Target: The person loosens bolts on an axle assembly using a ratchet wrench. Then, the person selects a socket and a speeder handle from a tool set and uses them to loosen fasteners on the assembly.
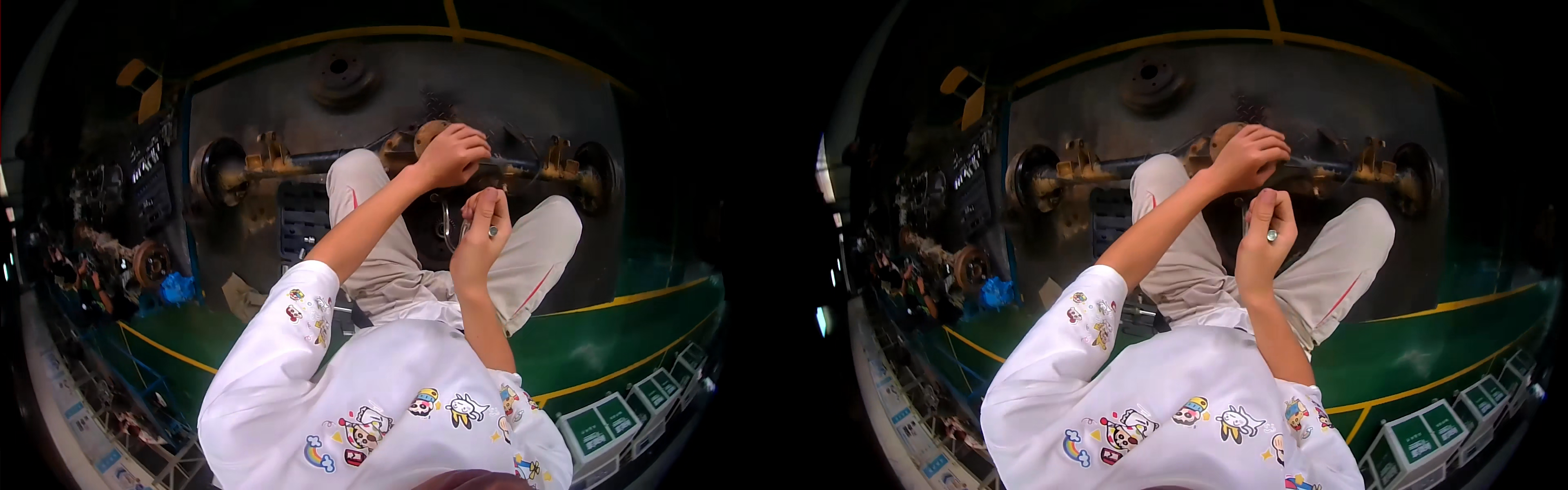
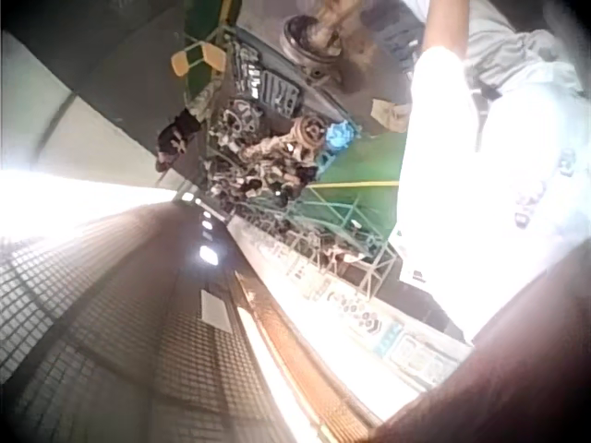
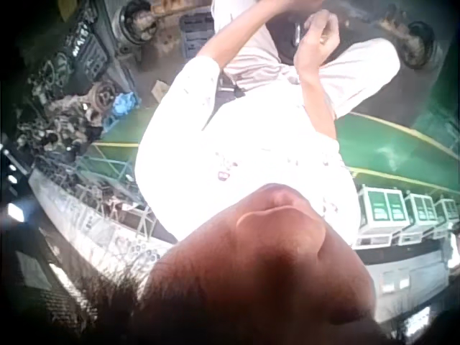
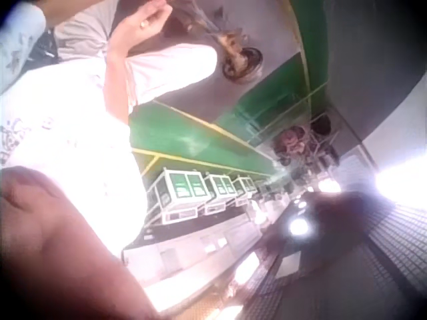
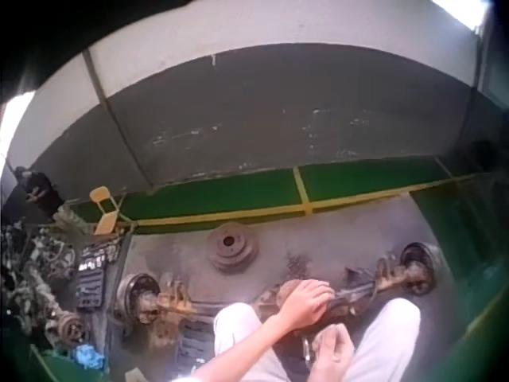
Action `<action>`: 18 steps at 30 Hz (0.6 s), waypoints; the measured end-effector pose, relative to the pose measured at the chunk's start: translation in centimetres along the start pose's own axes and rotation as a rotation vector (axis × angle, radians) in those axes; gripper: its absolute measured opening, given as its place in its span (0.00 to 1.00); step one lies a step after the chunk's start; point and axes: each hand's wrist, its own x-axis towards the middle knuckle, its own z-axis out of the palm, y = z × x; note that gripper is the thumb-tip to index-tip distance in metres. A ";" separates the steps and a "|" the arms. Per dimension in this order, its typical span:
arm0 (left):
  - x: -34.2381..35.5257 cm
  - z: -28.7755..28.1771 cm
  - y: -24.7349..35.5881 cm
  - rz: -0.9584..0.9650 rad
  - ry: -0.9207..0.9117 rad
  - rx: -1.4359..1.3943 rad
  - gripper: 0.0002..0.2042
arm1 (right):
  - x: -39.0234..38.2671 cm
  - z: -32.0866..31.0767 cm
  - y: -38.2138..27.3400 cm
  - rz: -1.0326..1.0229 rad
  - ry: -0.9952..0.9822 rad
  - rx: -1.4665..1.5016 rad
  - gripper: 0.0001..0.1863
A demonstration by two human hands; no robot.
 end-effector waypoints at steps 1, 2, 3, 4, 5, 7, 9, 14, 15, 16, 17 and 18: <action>-0.4 0.1 1.2 0.027 -0.021 -0.019 0.09 | -0.1 -0.2 0.1 -0.008 0.038 0.008 0.20; -1.2 0.1 2.2 -0.118 -0.087 -0.344 0.10 | -0.3 -0.2 0.3 0.003 0.071 0.033 0.20; -1.9 0.2 3.2 -0.275 -0.157 -0.670 0.12 | -0.3 -0.3 0.5 0.018 0.103 0.051 0.20; -2.1 -0.1 4.5 -0.480 -0.246 -1.048 0.12 | 0.1 -0.8 0.9 -0.068 0.168 0.097 0.20; -2.5 -0.6 5.7 -0.713 -0.329 -1.416 0.13 | 0.3 -1.1 0.9 -0.061 0.185 0.093 0.20; -4.3 0.7 5.8 -0.842 -0.373 -1.975 0.19 | 1.2 -1.7 0.8 -0.106 0.261 0.255 0.22; -5.3 1.4 5.7 -0.812 -0.583 -2.166 0.24 | 1.9 -1.2 0.6 -0.145 0.301 0.258 0.23; -4.2 2.4 6.9 -0.466 -0.846 -1.606 0.22 | 2.3 -0.6 1.5 -0.297 0.283 0.161 0.25; -3.6 2.8 7.0 -0.400 -0.859 -1.536 0.21 | 2.4 -0.6 1.7 -0.360 0.219 0.135 0.25; -3.4 3.0 7.1 -0.330 -0.858 -1.449 0.21 | 2.5 -0.3 1.9 -0.386 0.201 0.111 0.25; -3.5 3.5 7.1 -0.267 -0.858 -1.354 0.20 | 2.6 -0.3 2.0 -0.386 0.198 0.114 0.25; -3.7 3.8 7.0 -0.208 -0.859 -1.263 0.20 | 2.6 -0.4 2.2 -0.401 0.195 0.127 0.25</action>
